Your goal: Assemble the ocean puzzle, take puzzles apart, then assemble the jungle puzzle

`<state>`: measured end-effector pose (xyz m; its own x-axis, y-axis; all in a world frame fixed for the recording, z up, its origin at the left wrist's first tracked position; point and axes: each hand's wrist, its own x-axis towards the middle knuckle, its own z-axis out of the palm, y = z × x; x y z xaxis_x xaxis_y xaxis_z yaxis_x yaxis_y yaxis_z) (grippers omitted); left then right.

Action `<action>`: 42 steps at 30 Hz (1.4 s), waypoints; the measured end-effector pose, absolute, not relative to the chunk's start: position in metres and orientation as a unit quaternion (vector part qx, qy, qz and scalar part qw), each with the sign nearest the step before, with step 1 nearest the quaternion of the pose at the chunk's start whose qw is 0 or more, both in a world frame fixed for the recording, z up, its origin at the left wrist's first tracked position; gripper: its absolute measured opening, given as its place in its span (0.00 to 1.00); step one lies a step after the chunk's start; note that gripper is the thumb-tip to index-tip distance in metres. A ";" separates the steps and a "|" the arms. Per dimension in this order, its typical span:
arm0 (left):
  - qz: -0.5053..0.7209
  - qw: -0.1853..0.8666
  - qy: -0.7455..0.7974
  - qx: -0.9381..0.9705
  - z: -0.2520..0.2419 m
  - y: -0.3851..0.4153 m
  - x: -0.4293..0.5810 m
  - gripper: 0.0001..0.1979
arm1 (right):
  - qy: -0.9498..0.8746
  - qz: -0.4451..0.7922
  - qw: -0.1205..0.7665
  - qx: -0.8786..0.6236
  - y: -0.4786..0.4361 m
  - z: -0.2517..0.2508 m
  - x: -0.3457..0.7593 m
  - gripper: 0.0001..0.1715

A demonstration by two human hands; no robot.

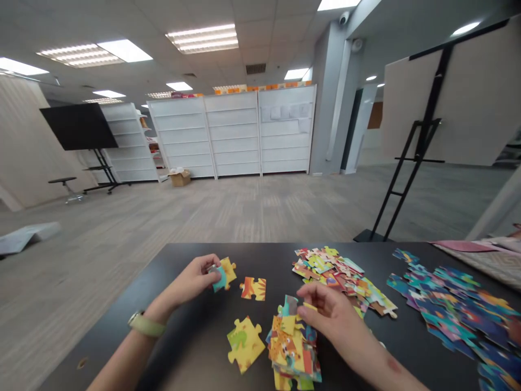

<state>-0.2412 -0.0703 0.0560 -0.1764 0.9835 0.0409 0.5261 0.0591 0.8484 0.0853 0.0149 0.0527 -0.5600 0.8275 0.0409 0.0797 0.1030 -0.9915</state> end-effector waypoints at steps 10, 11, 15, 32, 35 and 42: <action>0.307 0.051 0.672 0.672 0.072 -0.081 -0.213 0.16 | -0.585 0.616 0.395 -0.349 0.019 0.059 0.085 0.30; 0.309 0.090 0.631 0.706 0.075 -0.082 -0.199 0.13 | -0.587 0.619 0.393 -0.344 0.018 0.059 0.084 0.30; 0.231 0.240 0.549 0.767 0.077 -0.089 -0.160 0.20 | -0.589 0.623 0.385 -0.341 0.017 0.058 0.082 0.29; 0.122 0.239 0.641 0.719 0.057 -0.085 -0.183 0.26 | -0.833 0.377 0.192 -0.355 0.005 0.068 0.098 0.23; 0.133 0.310 0.566 0.752 0.056 -0.085 -0.181 0.23 | -0.858 0.352 0.180 -0.327 0.003 0.076 0.098 0.13; 0.206 0.349 0.560 0.723 0.072 -0.090 -0.171 0.10 | -0.817 0.390 0.201 -0.374 0.015 0.066 0.098 0.14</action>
<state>-0.1711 -0.0901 0.0715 0.2882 0.9530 -0.0932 0.6650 -0.1292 0.7356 0.0985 0.0150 0.0660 -0.6395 0.7678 0.0377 0.4542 0.4169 -0.7873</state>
